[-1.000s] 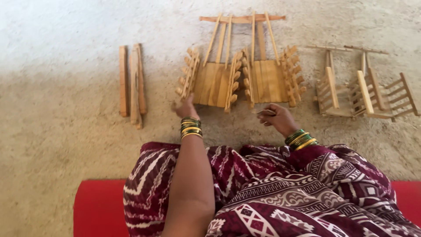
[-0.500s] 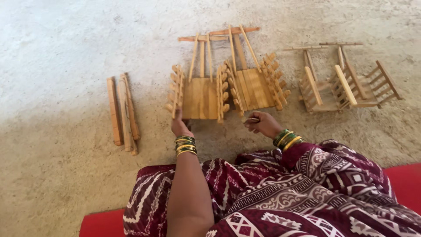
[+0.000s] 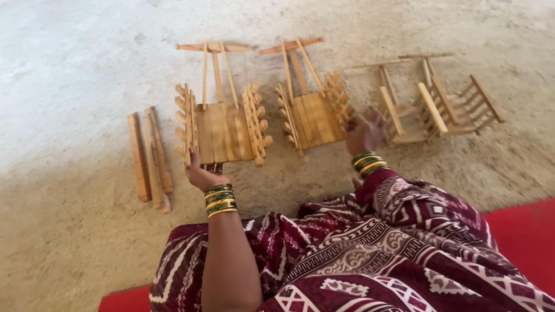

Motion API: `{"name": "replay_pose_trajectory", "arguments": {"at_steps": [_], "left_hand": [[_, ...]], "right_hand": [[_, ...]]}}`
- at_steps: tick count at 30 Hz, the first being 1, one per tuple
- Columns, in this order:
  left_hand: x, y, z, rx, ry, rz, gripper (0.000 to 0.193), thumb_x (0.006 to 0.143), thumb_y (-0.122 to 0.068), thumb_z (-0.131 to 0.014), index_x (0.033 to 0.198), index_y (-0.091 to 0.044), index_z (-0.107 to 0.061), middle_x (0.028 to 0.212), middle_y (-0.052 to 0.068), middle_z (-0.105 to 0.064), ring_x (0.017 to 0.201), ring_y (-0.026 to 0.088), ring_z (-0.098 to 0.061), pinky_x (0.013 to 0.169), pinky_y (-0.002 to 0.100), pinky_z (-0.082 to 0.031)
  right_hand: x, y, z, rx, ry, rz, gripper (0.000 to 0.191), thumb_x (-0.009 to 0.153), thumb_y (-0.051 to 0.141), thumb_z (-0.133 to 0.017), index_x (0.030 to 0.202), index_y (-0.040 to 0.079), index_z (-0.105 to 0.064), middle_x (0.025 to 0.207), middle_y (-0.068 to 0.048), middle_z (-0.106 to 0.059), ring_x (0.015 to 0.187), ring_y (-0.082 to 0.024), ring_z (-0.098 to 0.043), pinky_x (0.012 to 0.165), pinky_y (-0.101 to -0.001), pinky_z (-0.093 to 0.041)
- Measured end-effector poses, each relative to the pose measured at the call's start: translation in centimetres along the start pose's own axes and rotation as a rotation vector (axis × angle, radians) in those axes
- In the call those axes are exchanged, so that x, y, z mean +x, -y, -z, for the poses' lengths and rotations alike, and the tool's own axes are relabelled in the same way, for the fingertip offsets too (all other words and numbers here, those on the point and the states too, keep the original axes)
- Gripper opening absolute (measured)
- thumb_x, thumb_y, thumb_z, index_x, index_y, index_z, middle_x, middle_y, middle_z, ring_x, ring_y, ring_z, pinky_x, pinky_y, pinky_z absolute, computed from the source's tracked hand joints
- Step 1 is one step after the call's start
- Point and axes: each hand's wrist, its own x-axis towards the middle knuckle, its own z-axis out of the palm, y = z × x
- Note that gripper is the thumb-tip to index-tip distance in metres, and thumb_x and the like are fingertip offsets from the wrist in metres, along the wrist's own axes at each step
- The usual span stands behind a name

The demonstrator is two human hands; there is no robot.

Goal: The person assembles miniature wooden furniture pieces, including chairs and a table, by inserting dowels and slats into pre-drilled holes. They handle each item one at a time, rotating them to align parts and tapping them into place.

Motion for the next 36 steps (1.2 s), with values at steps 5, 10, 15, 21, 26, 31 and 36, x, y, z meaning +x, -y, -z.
{"name": "replay_pose_trajectory", "arguments": {"at_steps": [5,10,15,21,26,31,36], "left_hand": [[-0.6,-3.3,0.4,-0.018,0.03,0.056,0.056,0.081,-0.044,-0.079,0.123,-0.008,-0.068,0.112,0.011,-0.072,0.091,0.025,-0.072,0.069,0.038,-0.06],[-2.7,-4.1,0.4,-0.041,0.135,0.101,0.066,0.078,-0.047,-0.079,0.13,-0.011,-0.063,0.111,0.009,-0.071,0.091,0.024,-0.07,0.069,0.039,-0.059],[-4.7,-2.5,0.7,-0.103,0.294,0.12,0.065,0.086,-0.043,-0.084,0.13,-0.003,-0.059,0.113,0.014,-0.068,0.095,0.029,-0.069,0.078,0.043,-0.06],[-8.8,1.3,0.1,-0.106,0.309,0.179,0.06,0.091,-0.033,-0.081,0.136,0.0,-0.057,0.122,0.018,-0.067,0.102,0.032,-0.07,0.081,0.044,-0.062],[-13.5,3.4,-0.1,0.066,0.372,0.251,0.077,0.082,-0.03,-0.078,0.147,-0.026,-0.037,0.138,0.009,-0.057,0.107,0.027,-0.066,0.08,0.043,-0.061],[-12.9,5.5,0.9,0.168,0.42,0.4,0.076,0.08,-0.033,-0.077,0.145,-0.018,-0.041,0.128,0.008,-0.061,0.103,0.026,-0.069,0.079,0.044,-0.065],[-9.3,8.4,2.8,0.556,0.627,0.169,0.053,0.098,-0.027,-0.086,0.131,0.006,-0.062,0.107,0.012,-0.058,0.095,0.026,-0.059,0.081,0.041,-0.052]], "right_hand": [[1.2,-1.8,-1.7,0.309,0.317,-0.159,0.018,0.083,0.019,-0.081,0.094,0.009,-0.073,0.102,-0.019,-0.07,0.092,-0.038,-0.067,0.079,-0.0485,-0.053],[0.2,-1.5,-1.5,0.343,0.379,-0.109,0.017,0.086,0.02,-0.081,0.095,0.009,-0.072,0.093,-0.018,-0.072,0.082,-0.036,-0.07,0.072,-0.0464,-0.054],[0.3,-0.1,-0.3,0.245,0.3,-0.07,0.02,0.09,0.022,-0.08,0.099,0.007,-0.07,0.107,-0.018,-0.072,0.096,-0.035,-0.067,0.081,-0.0472,-0.053],[-0.4,1.9,-1.8,1.56,0.498,-0.676,0.027,0.096,0.018,-0.065,0.123,0.011,-0.063,0.119,-0.013,-0.064,0.1,-0.023,-0.056,0.087,-0.041,-0.055],[-1.5,2.0,-2.0,1.79,0.49,-0.841,0.041,0.096,0.017,-0.062,0.137,0.014,-0.057,0.126,-0.007,-0.069,0.103,-0.024,-0.064,0.086,-0.0437,-0.059],[-0.8,1.4,-2.1,2.509,0.734,-1.097,0.047,0.097,0.036,-0.064,0.133,0.008,-0.054,0.117,-0.012,-0.069,0.099,-0.027,-0.072,0.084,-0.0413,-0.062],[-1.2,1.1,-2.6,1.813,0.365,-0.736,0.036,0.099,0.012,-0.06,0.134,0.016,-0.052,0.116,-0.007,-0.069,0.096,-0.02,-0.072,0.077,-0.0353,-0.063]]}}
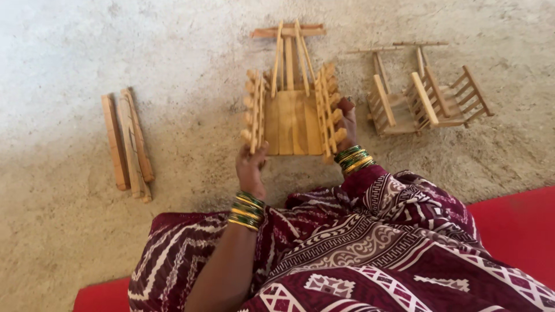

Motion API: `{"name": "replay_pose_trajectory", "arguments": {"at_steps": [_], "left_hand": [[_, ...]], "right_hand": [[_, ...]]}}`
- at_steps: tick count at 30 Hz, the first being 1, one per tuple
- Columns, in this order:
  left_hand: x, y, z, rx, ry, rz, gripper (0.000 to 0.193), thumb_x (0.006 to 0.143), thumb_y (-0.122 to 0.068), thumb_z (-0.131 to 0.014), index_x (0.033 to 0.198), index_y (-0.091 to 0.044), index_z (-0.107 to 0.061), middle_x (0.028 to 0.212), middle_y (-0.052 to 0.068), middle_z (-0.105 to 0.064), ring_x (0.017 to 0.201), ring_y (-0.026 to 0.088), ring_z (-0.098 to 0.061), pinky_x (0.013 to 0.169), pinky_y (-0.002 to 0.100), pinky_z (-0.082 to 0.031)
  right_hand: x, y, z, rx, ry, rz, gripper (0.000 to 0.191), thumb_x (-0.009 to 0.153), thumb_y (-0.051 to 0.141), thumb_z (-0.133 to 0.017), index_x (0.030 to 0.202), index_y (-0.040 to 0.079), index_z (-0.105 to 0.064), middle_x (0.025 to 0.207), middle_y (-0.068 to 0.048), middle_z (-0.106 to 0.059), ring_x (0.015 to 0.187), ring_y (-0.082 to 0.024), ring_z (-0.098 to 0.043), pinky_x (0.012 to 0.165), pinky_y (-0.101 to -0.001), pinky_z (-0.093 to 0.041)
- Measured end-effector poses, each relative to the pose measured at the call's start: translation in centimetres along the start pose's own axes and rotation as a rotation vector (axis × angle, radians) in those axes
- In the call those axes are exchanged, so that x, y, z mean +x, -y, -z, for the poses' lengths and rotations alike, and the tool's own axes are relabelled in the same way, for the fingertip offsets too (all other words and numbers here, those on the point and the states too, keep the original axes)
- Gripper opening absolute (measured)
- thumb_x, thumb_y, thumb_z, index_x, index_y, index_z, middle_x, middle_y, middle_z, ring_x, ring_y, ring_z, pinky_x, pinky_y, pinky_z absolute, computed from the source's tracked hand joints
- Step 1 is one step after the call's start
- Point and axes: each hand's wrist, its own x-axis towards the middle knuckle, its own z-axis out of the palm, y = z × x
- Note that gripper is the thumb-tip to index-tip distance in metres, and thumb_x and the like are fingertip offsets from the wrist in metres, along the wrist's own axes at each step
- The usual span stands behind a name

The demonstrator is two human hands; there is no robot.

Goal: The person assembles miniature wooden furniture pieces, including chairs and a table, by inserting dowels and slats into pre-drilled holes. They handle each item one at a time, rotating them to align parts and tapping them into place.

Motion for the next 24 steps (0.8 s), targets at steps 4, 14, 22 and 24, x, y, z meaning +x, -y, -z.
{"name": "replay_pose_trajectory", "arguments": {"at_steps": [4,14,22,24], "left_hand": [[1.7,-1.4,2.4,-0.227,0.269,0.159,0.062,0.087,-0.03,-0.083,0.132,-0.007,-0.047,0.109,0.011,-0.064,0.097,0.026,-0.066,0.089,0.043,-0.058],[5.0,-5.9,2.6,-0.059,0.402,0.332,0.089,0.09,-0.069,-0.054,0.153,-0.009,-0.041,0.139,0.023,-0.047,0.12,0.035,-0.062,0.093,0.05,-0.058],[4.3,-4.8,2.5,-0.137,0.287,0.426,0.062,0.075,-0.044,-0.073,0.129,-0.017,-0.061,0.116,-0.003,-0.065,0.093,0.023,-0.069,0.078,0.038,-0.058],[3.9,-5.3,1.6,-0.214,0.288,0.467,0.054,0.076,-0.037,-0.076,0.123,-0.012,-0.066,0.105,0.002,-0.066,0.085,0.021,-0.067,0.073,0.038,-0.056]], "right_hand": [[-0.4,0.3,0.1,-0.107,0.043,0.063,0.033,0.104,0.008,-0.06,0.137,0.008,-0.057,0.118,-0.008,-0.068,0.097,-0.02,-0.07,0.078,-0.0348,-0.061],[-1.3,3.7,-3.0,0.081,0.123,-0.048,0.035,0.11,0.015,-0.053,0.14,-0.002,-0.057,0.113,-0.008,-0.068,0.093,-0.018,-0.068,0.076,-0.0316,-0.058],[-0.7,3.9,-3.0,0.098,0.17,-0.174,0.042,0.108,0.019,-0.045,0.14,-0.004,-0.059,0.111,-0.009,-0.071,0.091,-0.017,-0.067,0.077,-0.0288,-0.057],[-0.1,4.8,-2.8,-0.022,0.035,-0.082,0.035,0.098,0.011,-0.049,0.131,0.004,-0.058,0.119,-0.004,-0.073,0.095,-0.016,-0.07,0.081,-0.0295,-0.059]]}}
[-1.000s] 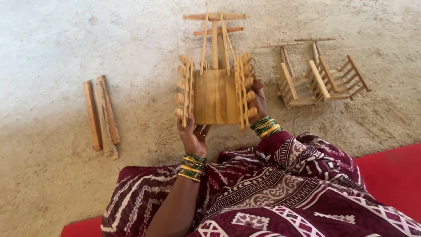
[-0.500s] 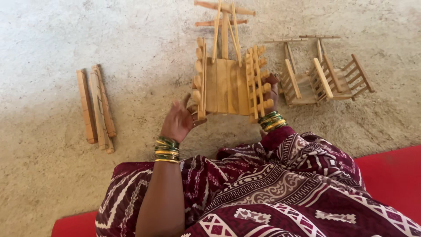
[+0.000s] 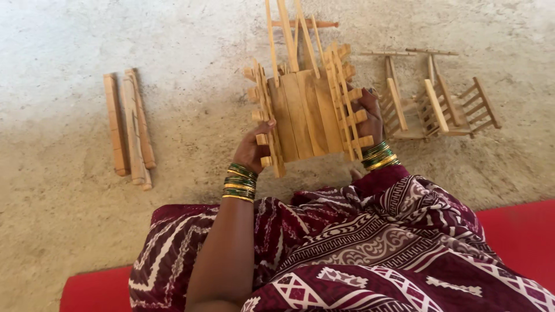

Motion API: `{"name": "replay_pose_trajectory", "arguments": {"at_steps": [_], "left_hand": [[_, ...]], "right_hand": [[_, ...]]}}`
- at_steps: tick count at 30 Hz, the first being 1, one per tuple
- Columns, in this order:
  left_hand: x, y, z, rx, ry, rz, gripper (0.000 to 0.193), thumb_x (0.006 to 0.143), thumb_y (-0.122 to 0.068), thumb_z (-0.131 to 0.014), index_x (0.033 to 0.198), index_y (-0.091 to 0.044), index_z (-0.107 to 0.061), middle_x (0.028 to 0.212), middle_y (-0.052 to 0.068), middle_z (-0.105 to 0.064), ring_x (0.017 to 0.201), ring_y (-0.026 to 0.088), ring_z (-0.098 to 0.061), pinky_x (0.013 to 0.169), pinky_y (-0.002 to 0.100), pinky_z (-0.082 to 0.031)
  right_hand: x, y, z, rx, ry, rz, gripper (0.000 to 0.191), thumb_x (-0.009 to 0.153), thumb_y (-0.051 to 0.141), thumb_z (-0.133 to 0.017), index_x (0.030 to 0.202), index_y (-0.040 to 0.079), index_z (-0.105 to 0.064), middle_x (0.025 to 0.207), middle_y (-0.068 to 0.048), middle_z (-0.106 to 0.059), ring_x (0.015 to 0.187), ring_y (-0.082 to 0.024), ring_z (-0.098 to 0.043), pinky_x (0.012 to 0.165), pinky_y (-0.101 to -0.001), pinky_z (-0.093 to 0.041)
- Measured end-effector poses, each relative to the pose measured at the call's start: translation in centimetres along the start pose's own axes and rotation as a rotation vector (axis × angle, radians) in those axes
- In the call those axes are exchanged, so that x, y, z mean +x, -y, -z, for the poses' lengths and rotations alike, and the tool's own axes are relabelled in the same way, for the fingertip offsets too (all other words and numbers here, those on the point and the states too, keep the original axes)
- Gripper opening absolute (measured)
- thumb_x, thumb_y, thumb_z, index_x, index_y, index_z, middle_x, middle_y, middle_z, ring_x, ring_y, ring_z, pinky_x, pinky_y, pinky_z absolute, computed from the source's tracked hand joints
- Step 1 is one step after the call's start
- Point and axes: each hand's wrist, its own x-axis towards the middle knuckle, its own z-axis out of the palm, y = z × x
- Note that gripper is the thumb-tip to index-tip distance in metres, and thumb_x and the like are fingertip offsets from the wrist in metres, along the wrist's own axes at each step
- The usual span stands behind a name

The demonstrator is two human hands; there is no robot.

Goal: The person assembles miniature wooden furniture pieces, including chairs and a table, by inserting dowels and slats into pre-drilled holes. They handle each item one at a time, rotating them to align parts and tapping them into place.

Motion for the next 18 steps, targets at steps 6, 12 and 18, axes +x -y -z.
{"name": "replay_pose_trajectory", "arguments": {"at_steps": [6,12,18], "left_hand": [[-1.0,-0.6,-2.9,0.082,-0.097,-0.118,0.071,0.073,-0.023,-0.085,0.128,-0.01,-0.042,0.109,0.009,-0.07,0.075,0.02,-0.062,0.055,0.034,-0.051],[-1.7,-1.4,-5.1,0.141,-0.191,-0.159,0.072,0.07,-0.019,-0.085,0.124,-0.012,-0.039,0.103,0.012,-0.068,0.074,0.021,-0.069,0.058,0.037,-0.061],[-1.9,-0.2,-5.8,-0.004,-0.128,-0.191,0.071,0.071,-0.019,-0.086,0.123,-0.009,-0.039,0.1,0.006,-0.064,0.083,0.019,-0.069,0.061,0.036,-0.062]], "right_hand": [[0.8,6.2,-1.8,-1.039,-0.217,0.383,0.011,0.095,0.016,-0.073,0.101,0.008,-0.07,0.099,-0.004,-0.075,0.082,-0.011,-0.068,0.073,-0.0249,-0.057],[0.2,4.4,-6.6,-1.765,-0.017,0.629,0.009,0.095,0.021,-0.079,0.092,0.013,-0.078,0.091,-0.004,-0.076,0.069,-0.014,-0.068,0.057,-0.0281,-0.055],[-1.7,-1.0,-9.4,-2.198,0.324,0.715,0.03,0.096,0.007,-0.067,0.126,0.003,-0.067,0.122,-0.014,-0.069,0.104,-0.028,-0.068,0.082,-0.0402,-0.059]]}}
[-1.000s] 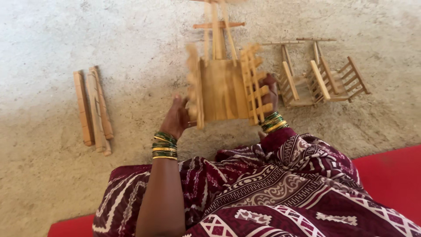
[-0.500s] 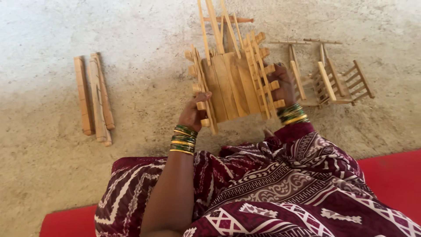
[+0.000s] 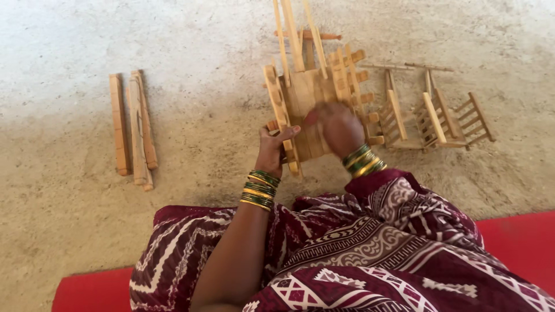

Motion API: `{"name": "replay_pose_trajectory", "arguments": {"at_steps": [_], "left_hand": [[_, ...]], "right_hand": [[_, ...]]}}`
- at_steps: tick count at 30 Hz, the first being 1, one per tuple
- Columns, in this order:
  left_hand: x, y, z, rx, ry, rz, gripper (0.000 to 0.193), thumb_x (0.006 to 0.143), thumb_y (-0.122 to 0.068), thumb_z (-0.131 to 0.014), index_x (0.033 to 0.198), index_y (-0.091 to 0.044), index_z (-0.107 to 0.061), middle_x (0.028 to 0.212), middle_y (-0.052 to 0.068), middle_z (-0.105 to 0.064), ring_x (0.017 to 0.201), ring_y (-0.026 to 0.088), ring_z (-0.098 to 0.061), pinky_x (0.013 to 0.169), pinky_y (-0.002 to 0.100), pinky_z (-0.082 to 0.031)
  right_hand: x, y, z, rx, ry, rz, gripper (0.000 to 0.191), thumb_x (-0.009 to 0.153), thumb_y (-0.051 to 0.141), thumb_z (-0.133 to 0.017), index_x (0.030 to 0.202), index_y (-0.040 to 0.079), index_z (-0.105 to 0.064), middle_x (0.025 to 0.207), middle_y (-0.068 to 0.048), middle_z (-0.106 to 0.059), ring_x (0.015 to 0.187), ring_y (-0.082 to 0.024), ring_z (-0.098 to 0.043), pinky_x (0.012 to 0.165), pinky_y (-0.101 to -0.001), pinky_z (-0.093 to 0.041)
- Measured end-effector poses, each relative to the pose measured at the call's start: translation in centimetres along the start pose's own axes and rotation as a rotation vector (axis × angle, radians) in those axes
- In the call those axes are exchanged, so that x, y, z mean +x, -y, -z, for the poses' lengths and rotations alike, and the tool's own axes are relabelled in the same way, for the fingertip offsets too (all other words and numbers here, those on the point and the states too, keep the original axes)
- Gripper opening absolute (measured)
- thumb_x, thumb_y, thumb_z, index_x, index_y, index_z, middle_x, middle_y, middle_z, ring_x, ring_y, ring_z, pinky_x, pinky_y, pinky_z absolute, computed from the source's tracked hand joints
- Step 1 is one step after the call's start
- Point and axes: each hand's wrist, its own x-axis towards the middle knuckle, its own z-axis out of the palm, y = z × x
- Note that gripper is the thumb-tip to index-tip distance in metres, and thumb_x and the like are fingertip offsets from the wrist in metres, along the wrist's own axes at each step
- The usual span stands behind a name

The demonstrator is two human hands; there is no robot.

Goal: The person assembles miniature wooden furniture pieces, including chairs and a table, by inserting dowels and slats into pre-drilled holes. They handle each item one at a time, rotating them to align parts and tapping them into place.

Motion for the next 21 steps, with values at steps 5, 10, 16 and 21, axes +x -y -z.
{"name": "replay_pose_trajectory", "arguments": {"at_steps": [5,10,16,21], "left_hand": [[0.4,-0.3,0.1,-0.045,0.042,-0.108,0.07,0.073,-0.017,-0.086,0.12,-0.006,-0.037,0.103,0.01,-0.064,0.089,0.021,-0.068,0.069,0.038,-0.064],[0.3,-0.2,0.3,-0.124,0.071,-0.094,0.069,0.073,-0.018,-0.086,0.119,-0.007,-0.036,0.106,0.013,-0.066,0.094,0.021,-0.069,0.076,0.04,-0.064],[0.4,0.2,0.1,-0.09,0.065,-0.125,0.069,0.072,-0.016,-0.086,0.122,-0.007,-0.038,0.106,0.01,-0.065,0.093,0.02,-0.067,0.077,0.038,-0.061],[0.0,0.1,-0.3,-0.067,0.055,-0.09,0.072,0.07,-0.015,-0.085,0.121,-0.009,-0.035,0.104,0.01,-0.064,0.091,0.02,-0.069,0.073,0.037,-0.062]], "right_hand": [[-2.0,3.2,1.6,0.003,-0.011,0.052,0.061,0.075,0.002,-0.063,0.136,-0.007,-0.056,0.143,-0.024,-0.053,0.134,-0.037,-0.049,0.108,-0.0522,-0.043],[-3.1,3.2,1.8,0.334,0.047,0.116,0.054,0.083,-0.004,-0.061,0.137,0.004,-0.063,0.149,-0.018,-0.052,0.14,-0.037,-0.044,0.116,-0.0484,-0.041],[-1.4,1.2,-0.7,0.312,-0.149,0.228,0.036,0.094,-0.002,-0.063,0.126,0.012,-0.072,0.143,-0.006,-0.06,0.137,-0.021,-0.053,0.117,-0.0426,-0.048],[-0.9,1.8,-0.2,0.248,0.048,0.134,0.031,0.096,0.008,-0.062,0.126,0.002,-0.068,0.147,-0.013,-0.056,0.138,-0.029,-0.049,0.114,-0.0431,-0.046]]}}
